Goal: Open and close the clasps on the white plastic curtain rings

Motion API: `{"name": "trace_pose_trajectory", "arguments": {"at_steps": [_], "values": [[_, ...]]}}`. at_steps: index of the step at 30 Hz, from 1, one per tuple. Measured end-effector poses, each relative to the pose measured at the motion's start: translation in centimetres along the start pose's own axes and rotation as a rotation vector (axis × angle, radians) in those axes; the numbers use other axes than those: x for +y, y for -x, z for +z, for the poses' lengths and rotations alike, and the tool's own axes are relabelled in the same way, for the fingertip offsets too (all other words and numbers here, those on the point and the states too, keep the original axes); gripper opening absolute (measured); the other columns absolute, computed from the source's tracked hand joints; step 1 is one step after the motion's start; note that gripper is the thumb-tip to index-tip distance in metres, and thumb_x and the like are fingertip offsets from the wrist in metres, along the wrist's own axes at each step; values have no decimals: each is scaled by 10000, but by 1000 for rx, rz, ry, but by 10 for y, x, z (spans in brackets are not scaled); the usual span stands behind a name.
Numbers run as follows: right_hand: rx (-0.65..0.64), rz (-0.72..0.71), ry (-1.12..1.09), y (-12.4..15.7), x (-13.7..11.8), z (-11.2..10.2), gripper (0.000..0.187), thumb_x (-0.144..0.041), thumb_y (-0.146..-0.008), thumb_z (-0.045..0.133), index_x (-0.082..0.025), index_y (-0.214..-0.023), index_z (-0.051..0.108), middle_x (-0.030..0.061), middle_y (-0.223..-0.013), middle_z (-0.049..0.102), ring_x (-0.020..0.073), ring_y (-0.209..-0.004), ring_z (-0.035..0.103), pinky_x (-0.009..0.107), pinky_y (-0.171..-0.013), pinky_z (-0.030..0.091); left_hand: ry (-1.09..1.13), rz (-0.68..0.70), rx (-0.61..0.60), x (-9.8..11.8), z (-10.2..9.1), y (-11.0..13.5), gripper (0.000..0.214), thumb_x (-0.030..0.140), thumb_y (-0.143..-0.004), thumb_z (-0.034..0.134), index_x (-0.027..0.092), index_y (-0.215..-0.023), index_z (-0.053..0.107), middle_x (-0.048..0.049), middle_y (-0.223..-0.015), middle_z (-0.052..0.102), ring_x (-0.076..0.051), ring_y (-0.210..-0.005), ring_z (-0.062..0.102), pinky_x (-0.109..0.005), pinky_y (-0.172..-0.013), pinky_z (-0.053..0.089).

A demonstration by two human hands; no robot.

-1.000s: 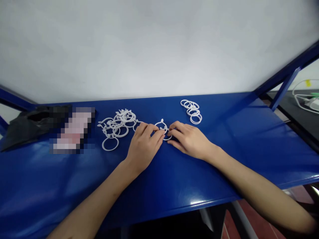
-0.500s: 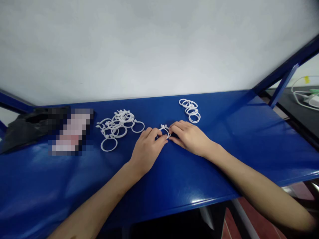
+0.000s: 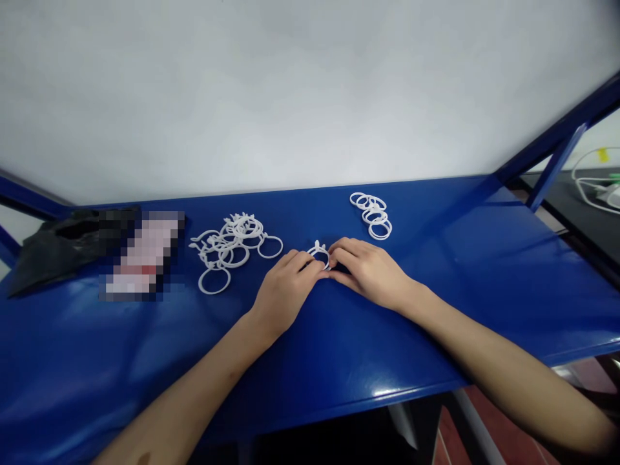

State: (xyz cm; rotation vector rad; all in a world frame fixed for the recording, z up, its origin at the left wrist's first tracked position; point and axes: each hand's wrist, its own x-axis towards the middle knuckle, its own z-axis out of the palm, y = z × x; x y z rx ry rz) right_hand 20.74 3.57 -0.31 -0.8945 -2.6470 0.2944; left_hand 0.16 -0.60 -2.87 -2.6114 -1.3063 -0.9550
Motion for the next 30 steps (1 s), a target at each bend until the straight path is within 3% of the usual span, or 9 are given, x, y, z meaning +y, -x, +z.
{"name": "trace_pose_trajectory", "arguments": {"at_steps": [4,10,17,22,30], "values": [[10,16,25,1,-2,-1,247,-371,-1025,522,-150,-970,619,100,-1023,661,203,-875,632,330,-766,505,60,7,9,-4,0,-1,173,230,-1007,535,163,-933,677,-34,-900,680,-159,-825,622,-299,-749,551],[4,66,60,0,-2,-1,217,-358,-1012,545,-161,-941,603,77,-954,647,197,-816,610,327,-734,493,118,22,-71,-10,2,-1,143,185,-993,546,140,-1048,670,-58,-1017,685,-177,-925,617,-310,-796,565],[18,20,70,1,-3,0,255,-354,-1040,483,-161,-1154,605,112,-1082,629,211,-886,633,356,-771,538,142,21,-123,-16,4,3,155,138,-1003,511,156,-976,662,-34,-1007,689,-168,-936,574,-304,-841,534],[28,-34,108,1,-2,3,261,-322,-1038,487,-143,-1035,677,143,-1220,575,195,-880,639,376,-778,556,-9,106,-101,-16,2,-2,139,162,-997,534,173,-949,665,-17,-965,712,-189,-884,559,-340,-787,479],[-37,-131,242,-3,-2,5,292,-241,-1068,416,-135,-963,667,84,-1082,672,163,-797,634,326,-688,464,-341,219,-30,-4,-4,-10,239,156,-981,546,184,-756,622,-25,-744,637,-205,-744,513,-366,-707,372]]}}
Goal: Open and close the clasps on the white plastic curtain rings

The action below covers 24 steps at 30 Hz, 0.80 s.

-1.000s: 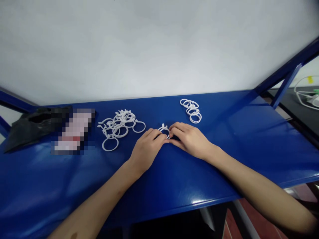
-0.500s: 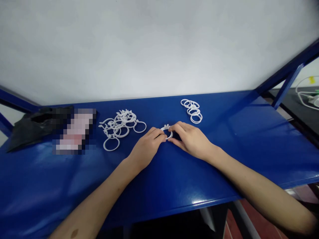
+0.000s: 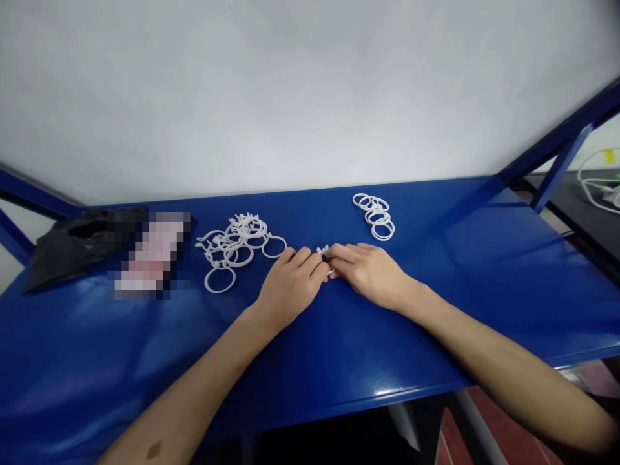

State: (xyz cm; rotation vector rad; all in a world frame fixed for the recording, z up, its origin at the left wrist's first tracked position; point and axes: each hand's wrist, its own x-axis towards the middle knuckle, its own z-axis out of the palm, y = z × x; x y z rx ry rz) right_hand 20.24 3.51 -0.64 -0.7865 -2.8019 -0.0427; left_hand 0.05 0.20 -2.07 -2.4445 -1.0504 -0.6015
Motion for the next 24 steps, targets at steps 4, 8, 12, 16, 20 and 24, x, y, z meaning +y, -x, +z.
{"name": "trace_pose_trajectory", "arguments": {"at_steps": [4,8,12,16,20,24], "values": [[-15,65,134,-4,-12,-5,302,-164,-1056,389,-134,-982,680,78,-1085,697,169,-780,625,339,-642,395,-76,-27,34,8,-1,-4,291,106,-990,470,175,-758,630,-41,-715,616,-213,-726,519,-373,-691,364],[-25,126,186,-6,-19,-8,330,-139,-1058,348,-130,-1017,676,91,-1098,703,160,-748,612,344,-638,371,-104,-78,9,11,0,-4,333,89,-1000,394,171,-790,638,-67,-750,628,-231,-738,538,-384,-683,372],[-16,-7,31,-1,-11,-10,338,-263,-1094,346,-140,-985,641,81,-1068,699,138,-706,605,318,-632,371,-10,4,16,3,-2,-1,328,109,-1006,384,173,-777,609,-67,-749,610,-221,-720,527,-363,-677,397],[1,-80,-24,3,-8,-11,397,-327,-1104,305,-149,-905,600,46,-867,671,127,-587,532,310,-592,345,131,91,-25,-8,-6,2,348,72,-1001,343,181,-766,574,-47,-772,614,-189,-702,528,-346,-701,411],[11,-41,70,3,-14,-10,334,-234,-1094,309,-143,-937,589,64,-919,683,125,-563,525,319,-592,337,77,66,-50,-6,-4,2,363,81,-1005,315,184,-777,578,-49,-751,602,-198,-679,530,-363,-695,396],[20,60,158,1,-20,-6,349,-195,-1084,289,-151,-909,588,48,-863,682,117,-510,515,330,-589,329,-57,-17,-45,5,-2,-1,354,87,-999,320,175,-796,595,-66,-738,610,-224,-677,546,-387,-687,379]]}}
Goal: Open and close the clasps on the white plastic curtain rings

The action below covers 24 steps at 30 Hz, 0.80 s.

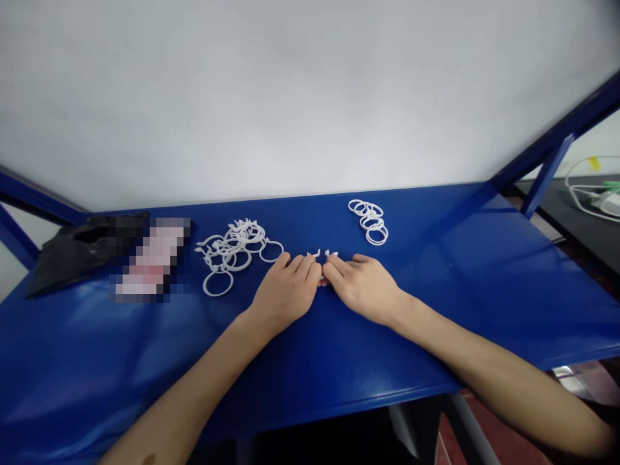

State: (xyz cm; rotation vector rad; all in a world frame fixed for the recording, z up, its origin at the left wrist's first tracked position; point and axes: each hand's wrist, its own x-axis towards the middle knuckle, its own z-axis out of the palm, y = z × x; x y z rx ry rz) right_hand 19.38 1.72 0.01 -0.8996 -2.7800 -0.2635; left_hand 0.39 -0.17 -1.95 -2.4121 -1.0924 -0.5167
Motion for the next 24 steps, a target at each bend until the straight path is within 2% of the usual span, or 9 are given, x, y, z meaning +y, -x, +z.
{"name": "trace_pose_trajectory", "arguments": {"at_steps": [3,5,7,10,12,14,17,20,24], "values": [[16,23,8,-1,0,2,389,-208,-1089,281,-157,-863,594,36,-804,676,124,-510,540,332,-575,335,-29,-32,-2,2,-3,-2,339,97,-1000,357,185,-764,585,-51,-712,597,-222,-671,539,-393,-690,376],[50,-10,-20,-3,3,1,382,-211,-1089,300,-151,-886,618,52,-863,707,135,-580,601,323,-580,373,-23,-30,6,-2,-5,-2,324,103,-999,388,192,-760,587,-40,-709,596,-217,-686,537,-388,-699,382],[109,-46,-65,-4,7,0,337,-231,-1089,332,-142,-1023,651,91,-1064,731,145,-714,665,304,-609,434,-13,-48,23,-9,-8,-1,296,112,-999,418,200,-790,610,-39,-742,623,-220,-730,551,-386,-730,393],[190,-20,-114,-4,18,-5,313,-273,-1078,387,-173,-1265,617,128,-1347,642,165,-890,690,299,-703,527,0,-175,37,-24,-10,4,241,149,-1000,449,205,-889,656,-68,-849,677,-250,-819,575,-409,-763,403],[204,100,-97,-3,30,-6,320,-288,-1062,426,-176,-1296,612,138,-1367,623,199,-965,685,340,-780,564,-17,-291,24,-34,-10,8,236,177,-999,445,194,-939,674,-106,-881,681,-289,-862,574,-435,-753,402],[191,309,-29,1,46,-5,324,-313,-1034,489,-153,-1282,622,168,-1344,619,264,-1040,667,409,-831,578,-78,-365,-2,-41,-8,13,254,209,-992,445,184,-914,685,-130,-855,671,-316,-878,566,-448,-739,403],[113,607,70,9,68,-1,418,-412,-969,600,-130,-1277,625,227,-1336,581,349,-1044,651,499,-785,588,-177,-402,-42,-45,-6,17,311,308,-983,487,171,-801,699,-144,-822,667,-327,-880,559,-450,-727,411],[0,678,27,15,79,4,421,-475,-948,609,-149,-1211,655,216,-1298,577,326,-960,676,487,-726,603,-205,-412,-22,-46,-6,18,391,372,-988,492,169,-741,716,-144,-805,676,-316,-861,559,-450,-719,412],[-23,617,-80,17,75,7,384,-410,-929,636,-121,-1182,651,208,-1313,541,286,-925,701,478,-777,624,-161,-413,51,-48,-11,18,374,339,-996,468,196,-766,726,-117,-746,666,-297,-844,556,-465,-755,407]]}}
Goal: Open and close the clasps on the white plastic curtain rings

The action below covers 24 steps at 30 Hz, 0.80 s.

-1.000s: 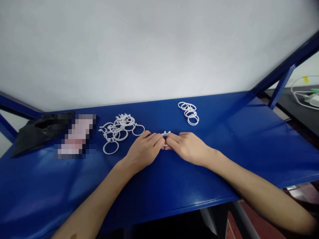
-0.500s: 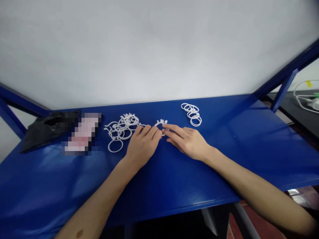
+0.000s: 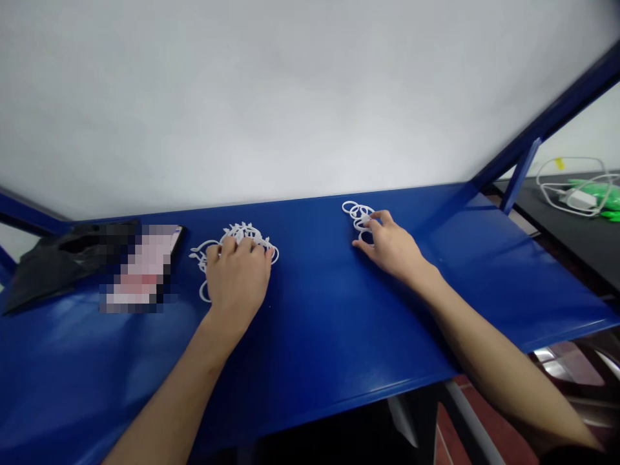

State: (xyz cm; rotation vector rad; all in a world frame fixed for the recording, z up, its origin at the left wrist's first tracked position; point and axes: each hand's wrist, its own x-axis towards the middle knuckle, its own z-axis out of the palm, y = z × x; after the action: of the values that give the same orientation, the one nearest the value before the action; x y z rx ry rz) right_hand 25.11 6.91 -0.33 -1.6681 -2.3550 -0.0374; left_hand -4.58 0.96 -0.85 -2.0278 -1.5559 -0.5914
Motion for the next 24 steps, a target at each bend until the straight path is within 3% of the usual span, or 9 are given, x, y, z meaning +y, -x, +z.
{"name": "trace_pose_trajectory", "arguments": {"at_steps": [6,11,14,20,24], "values": [[-10,-172,-142,7,-20,1,345,-314,-927,654,-100,-1197,641,214,-1398,486,269,-926,714,497,-818,635,40,-36,30,1,-2,-6,266,330,-993,503,188,-904,710,-123,-842,693,-317,-891,562,-490,-794,399],[-50,-298,-223,11,-39,1,359,-334,-945,665,-117,-1229,634,183,-1364,560,295,-1033,706,469,-835,635,245,206,-33,16,2,-7,176,249,-980,555,162,-937,702,-81,-916,722,-272,-909,583,-433,-821,445],[-55,-354,-243,13,-45,3,352,-333,-949,666,-128,-1233,631,159,-1317,612,278,-1037,712,442,-848,626,363,284,-97,26,3,-4,172,237,-990,546,167,-949,698,-61,-938,722,-241,-913,592,-411,-850,466],[-61,-363,-158,12,-47,3,273,-389,-969,626,-121,-992,672,133,-1188,686,226,-900,722,349,-721,593,441,308,-150,34,4,2,179,232,-999,532,171,-974,698,-57,-969,717,-228,-927,593,-406,-868,486],[-63,-369,-95,10,-47,1,263,-375,-985,603,-126,-931,668,110,-1117,706,223,-892,715,328,-689,561,454,296,-181,34,6,3,179,234,-997,539,162,-982,702,-58,-971,715,-227,-934,588,-401,-868,494]]}}
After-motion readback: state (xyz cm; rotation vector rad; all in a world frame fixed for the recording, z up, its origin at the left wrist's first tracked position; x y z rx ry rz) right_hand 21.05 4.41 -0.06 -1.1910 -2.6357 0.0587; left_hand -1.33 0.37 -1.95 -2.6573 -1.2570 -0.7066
